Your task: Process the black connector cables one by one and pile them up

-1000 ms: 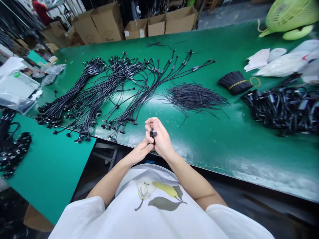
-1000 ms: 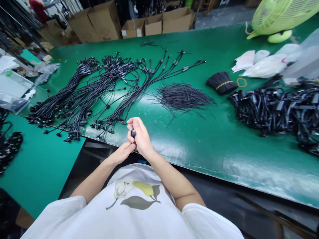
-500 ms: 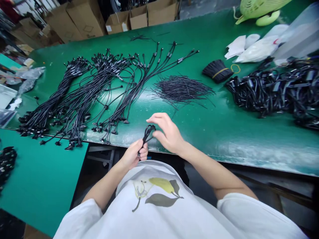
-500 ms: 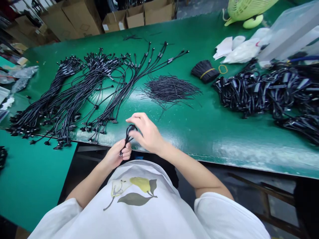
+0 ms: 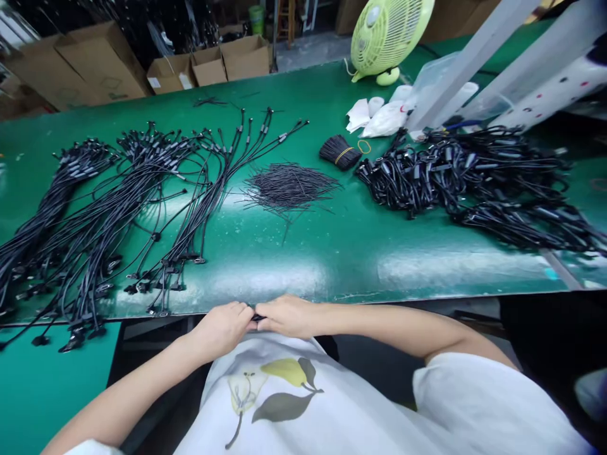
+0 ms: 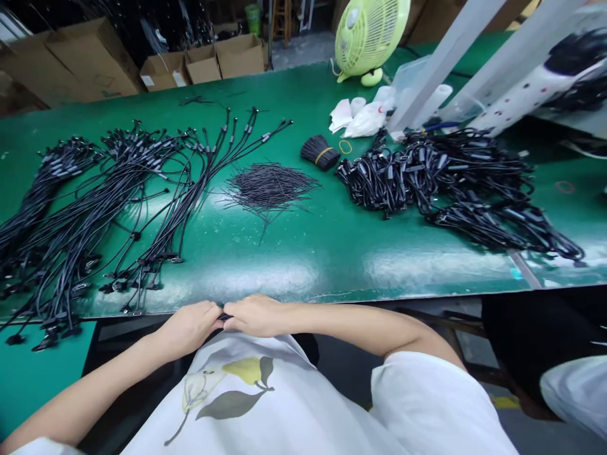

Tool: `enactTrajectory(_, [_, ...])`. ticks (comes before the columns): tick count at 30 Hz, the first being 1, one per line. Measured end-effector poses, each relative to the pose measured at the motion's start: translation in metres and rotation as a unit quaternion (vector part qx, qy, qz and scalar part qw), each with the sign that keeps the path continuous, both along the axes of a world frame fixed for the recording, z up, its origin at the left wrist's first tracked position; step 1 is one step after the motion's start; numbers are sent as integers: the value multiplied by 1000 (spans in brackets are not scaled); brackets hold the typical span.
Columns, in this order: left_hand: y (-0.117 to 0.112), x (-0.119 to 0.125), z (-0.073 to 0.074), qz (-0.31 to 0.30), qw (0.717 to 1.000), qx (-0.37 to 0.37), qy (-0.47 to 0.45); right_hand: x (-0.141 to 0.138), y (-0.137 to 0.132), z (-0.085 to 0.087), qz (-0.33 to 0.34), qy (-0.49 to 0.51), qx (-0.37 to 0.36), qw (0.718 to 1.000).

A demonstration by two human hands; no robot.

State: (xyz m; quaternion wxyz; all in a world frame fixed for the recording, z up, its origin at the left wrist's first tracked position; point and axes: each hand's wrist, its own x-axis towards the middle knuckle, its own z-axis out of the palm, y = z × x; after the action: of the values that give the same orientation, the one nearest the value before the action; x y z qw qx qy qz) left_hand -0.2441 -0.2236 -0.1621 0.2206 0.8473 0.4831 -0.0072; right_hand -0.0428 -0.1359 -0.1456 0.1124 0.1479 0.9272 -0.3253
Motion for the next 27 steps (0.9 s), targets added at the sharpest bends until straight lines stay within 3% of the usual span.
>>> enactTrajectory(3, [8, 6, 3, 52, 989, -90, -100, 2, 0, -7, 8, 9, 59, 998])
enactTrajectory(5, [14, 10, 4, 122, 951, -184, -214, 4, 5, -11, 15, 46, 78, 996])
enactTrajectory(8, [19, 13, -1, 246, 840, -306, -375, 13, 33, -10, -47, 159, 61, 984])
enactTrajectory(11, [19, 13, -9, 364, 718, -333, -491, 36, 87, -6, -186, 231, 73, 952])
enactTrajectory(14, [19, 16, -10, 439, 627, -291, -574, 64, 146, -15, -376, 198, 179, 887])
enactTrajectory(16, [21, 20, -6, 454, 587, -271, -612, 77, 174, -29, -457, 140, 260, 839])
enactTrajectory(18, [24, 25, -3, 453, 563, -267, -637, 85, 188, -42, -463, 103, 305, 826])
enactTrajectory(21, [28, 33, -1, 447, 550, -267, -653, 90, 190, -49, -463, 112, 322, 818])
enactTrajectory(27, [27, 47, 1, 438, 542, -269, -665, 90, 164, -23, -527, 215, 253, 782])
